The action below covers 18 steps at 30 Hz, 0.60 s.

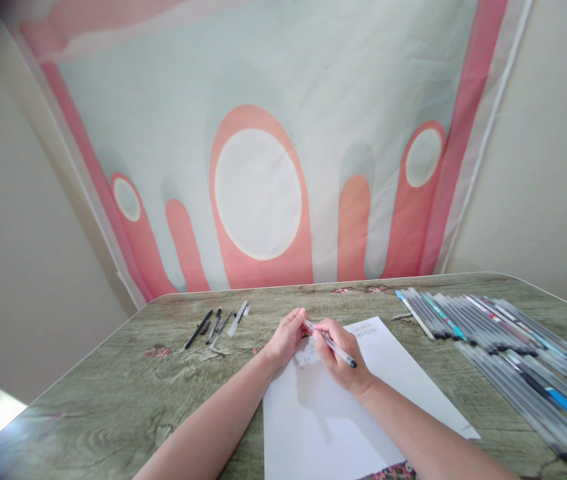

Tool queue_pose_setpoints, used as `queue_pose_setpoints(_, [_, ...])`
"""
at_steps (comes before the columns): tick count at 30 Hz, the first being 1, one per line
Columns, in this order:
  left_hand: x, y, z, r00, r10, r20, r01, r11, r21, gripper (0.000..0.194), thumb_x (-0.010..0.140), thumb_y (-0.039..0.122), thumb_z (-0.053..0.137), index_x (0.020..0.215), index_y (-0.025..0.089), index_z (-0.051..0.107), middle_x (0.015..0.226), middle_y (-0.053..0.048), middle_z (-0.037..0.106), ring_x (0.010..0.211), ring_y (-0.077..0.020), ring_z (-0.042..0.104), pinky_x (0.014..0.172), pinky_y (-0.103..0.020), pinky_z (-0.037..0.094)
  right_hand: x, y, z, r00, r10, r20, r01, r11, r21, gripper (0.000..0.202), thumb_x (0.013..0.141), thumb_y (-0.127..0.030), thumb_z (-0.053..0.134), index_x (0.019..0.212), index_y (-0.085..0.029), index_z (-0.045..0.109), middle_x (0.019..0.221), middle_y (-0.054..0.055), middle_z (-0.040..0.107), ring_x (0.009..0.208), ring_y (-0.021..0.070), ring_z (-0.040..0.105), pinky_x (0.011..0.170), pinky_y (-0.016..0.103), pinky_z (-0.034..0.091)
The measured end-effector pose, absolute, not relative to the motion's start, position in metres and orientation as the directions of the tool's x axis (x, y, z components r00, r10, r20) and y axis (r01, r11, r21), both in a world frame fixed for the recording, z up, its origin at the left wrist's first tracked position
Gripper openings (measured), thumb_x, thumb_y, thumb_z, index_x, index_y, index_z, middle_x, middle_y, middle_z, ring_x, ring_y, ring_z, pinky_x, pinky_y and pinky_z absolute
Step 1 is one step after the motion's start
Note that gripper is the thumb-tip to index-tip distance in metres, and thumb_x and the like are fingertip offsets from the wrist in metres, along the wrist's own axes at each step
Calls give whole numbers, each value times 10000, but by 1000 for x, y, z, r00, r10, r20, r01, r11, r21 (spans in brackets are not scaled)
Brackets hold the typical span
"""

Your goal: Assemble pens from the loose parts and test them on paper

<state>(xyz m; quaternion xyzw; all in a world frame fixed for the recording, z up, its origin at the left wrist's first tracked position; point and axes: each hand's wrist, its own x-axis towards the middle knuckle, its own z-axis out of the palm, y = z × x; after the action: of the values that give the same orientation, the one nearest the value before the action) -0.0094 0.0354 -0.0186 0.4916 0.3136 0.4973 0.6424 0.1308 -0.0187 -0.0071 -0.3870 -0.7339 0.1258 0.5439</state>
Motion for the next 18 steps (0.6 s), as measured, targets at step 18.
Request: queue_pose_setpoints(18, [-8,29,-5,407,909,86,-467,126,875,325,712,435,583,619,136,495,567,21,449,539,-77,417,582,-213,340,131,-24,-4,-135,705,697,383,685,-619,120,819,-207,450,930,-209,494,846,49,584,794,176,580,733,299,463])
